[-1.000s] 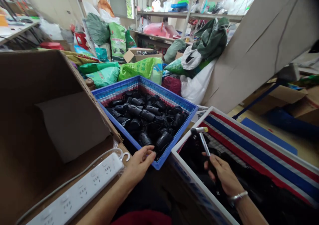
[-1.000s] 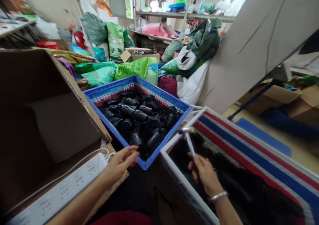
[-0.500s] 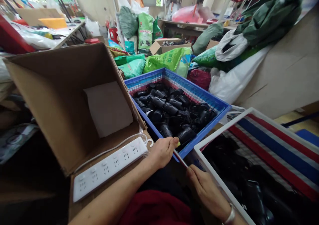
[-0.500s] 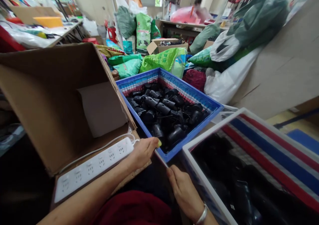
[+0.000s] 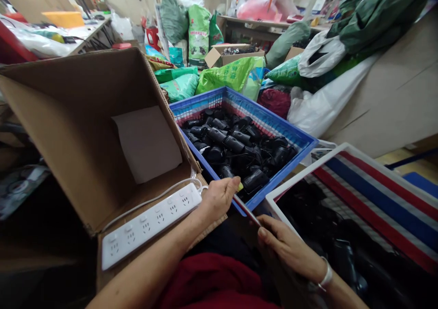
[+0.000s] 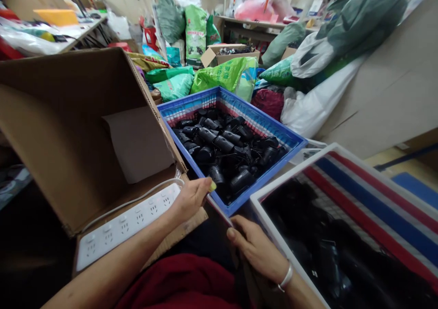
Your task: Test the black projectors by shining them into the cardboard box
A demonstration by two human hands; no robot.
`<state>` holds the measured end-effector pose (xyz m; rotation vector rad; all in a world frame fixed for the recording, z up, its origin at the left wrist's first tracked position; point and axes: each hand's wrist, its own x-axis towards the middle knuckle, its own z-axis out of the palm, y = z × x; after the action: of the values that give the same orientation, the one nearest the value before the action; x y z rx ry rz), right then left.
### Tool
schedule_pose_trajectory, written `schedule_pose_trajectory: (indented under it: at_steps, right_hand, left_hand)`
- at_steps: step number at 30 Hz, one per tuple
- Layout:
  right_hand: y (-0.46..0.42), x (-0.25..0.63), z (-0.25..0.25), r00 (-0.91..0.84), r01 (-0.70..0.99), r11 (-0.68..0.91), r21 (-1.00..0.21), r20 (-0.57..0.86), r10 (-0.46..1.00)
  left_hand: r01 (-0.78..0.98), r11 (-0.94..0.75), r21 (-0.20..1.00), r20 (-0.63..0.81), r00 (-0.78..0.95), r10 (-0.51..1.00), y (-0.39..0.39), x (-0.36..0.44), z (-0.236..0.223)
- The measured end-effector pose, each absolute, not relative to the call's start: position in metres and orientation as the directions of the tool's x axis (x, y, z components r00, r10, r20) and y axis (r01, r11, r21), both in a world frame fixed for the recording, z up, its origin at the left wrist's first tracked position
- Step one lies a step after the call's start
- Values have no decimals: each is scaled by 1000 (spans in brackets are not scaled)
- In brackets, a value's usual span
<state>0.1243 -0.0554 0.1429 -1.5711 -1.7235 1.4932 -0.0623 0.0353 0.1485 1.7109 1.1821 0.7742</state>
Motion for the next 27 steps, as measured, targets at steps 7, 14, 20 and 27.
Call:
schedule_pose_trajectory:
  at_steps: [7,14,20,27]
  right_hand:
    - [-66,127,134,-171,705,-111,-700,-321,932]
    - [-64,123,141,-229,658,-133,-741,-365,902]
    - [-62,121,141,-235,586,-213,-781,-416,879]
    - [-63,120,127,-210,464,-413,-783,-551,808]
  left_hand:
    - [370,-92,924,-17,282,959,41,-75,152]
    - [318,-75,945,-17,275,961,37,-77,155]
    - [253,6,967,-84,298,951,42,-80,149]
    - [-211,510,834,-356,502,788,40,-97,143]
